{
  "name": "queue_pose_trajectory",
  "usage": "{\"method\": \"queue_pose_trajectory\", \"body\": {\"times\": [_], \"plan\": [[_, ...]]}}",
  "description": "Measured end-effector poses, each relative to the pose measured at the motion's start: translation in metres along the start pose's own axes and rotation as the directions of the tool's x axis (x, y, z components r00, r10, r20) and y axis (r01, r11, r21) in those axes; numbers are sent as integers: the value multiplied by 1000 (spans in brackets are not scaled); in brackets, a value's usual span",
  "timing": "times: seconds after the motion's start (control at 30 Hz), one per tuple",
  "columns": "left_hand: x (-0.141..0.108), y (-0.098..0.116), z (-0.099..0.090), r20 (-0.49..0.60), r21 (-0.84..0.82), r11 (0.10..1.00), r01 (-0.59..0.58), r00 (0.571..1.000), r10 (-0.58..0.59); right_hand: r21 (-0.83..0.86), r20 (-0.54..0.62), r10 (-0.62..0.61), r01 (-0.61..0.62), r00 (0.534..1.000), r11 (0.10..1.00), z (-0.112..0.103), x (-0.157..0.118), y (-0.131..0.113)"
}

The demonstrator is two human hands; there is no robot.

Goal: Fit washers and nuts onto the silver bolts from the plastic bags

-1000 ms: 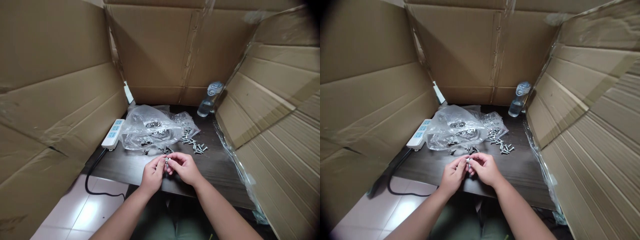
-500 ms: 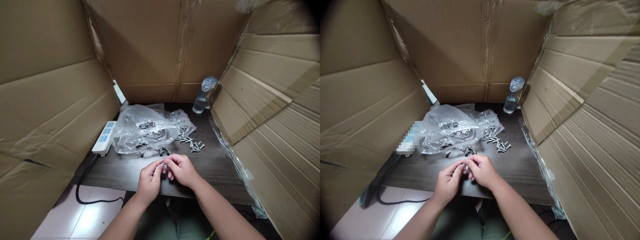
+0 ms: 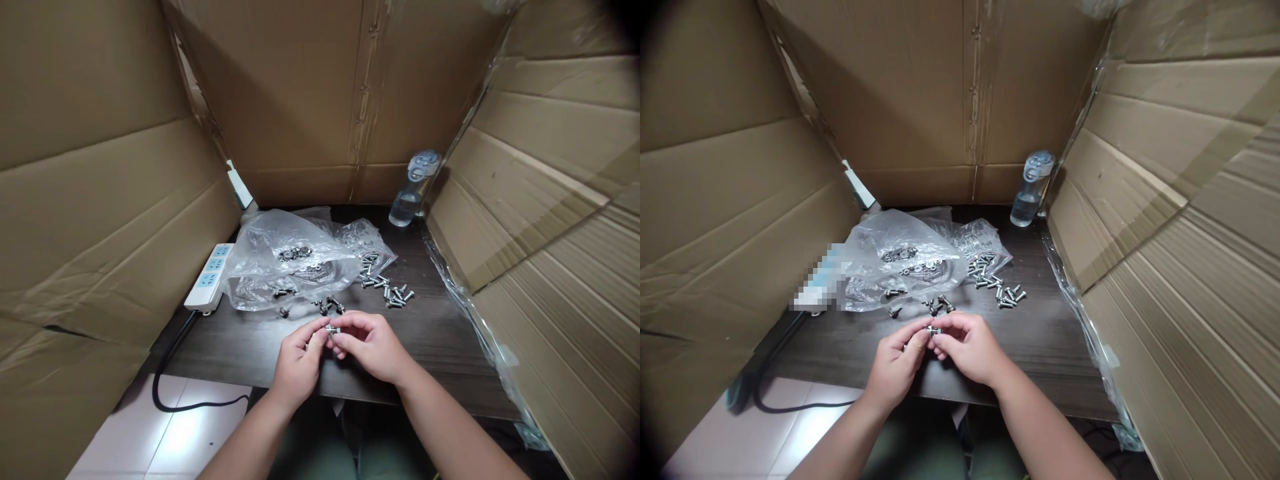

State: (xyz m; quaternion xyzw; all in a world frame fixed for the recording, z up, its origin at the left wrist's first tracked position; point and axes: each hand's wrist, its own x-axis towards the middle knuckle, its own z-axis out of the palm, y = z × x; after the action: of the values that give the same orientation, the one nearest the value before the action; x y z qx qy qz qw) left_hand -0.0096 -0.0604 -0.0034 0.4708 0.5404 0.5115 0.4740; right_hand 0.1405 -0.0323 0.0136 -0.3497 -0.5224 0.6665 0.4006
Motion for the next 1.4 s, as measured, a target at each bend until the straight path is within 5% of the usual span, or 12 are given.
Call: {"method": "queue_pose_trajectory", "body": {"times": [0.3, 0.47, 0.6, 0.77, 0.9, 1.13, 1.4], "plan": [[6, 6, 0, -5, -10, 999, 41, 999, -41, -294, -29, -35, 25, 999, 955, 0, 2, -1], [0, 9, 2, 17, 103, 994, -48, 999, 46, -508, -52, -77, 40, 996, 860, -6, 4, 3], [-2, 8, 1, -31, 135, 987, -86, 995, 91, -316, -115, -7, -30, 993, 948, -10, 3, 7], [0, 10, 2, -14, 129, 987, -98, 995, 100, -20, -39, 12, -13, 999, 1000, -11, -3, 0], [0, 13, 5, 5, 158, 982, -105, 994, 106, -29, -52, 55, -57, 997, 998, -10, -3, -2], [-4, 11, 6, 45, 239, 958, -159, 987, 153, -344, -121, 83, -120, 989, 931, -12, -3, 8], [-5, 9, 5, -6, 188, 972, -143, 989, 147, -63, -2, 47, -48, 999, 997, -6, -9, -2]]}}
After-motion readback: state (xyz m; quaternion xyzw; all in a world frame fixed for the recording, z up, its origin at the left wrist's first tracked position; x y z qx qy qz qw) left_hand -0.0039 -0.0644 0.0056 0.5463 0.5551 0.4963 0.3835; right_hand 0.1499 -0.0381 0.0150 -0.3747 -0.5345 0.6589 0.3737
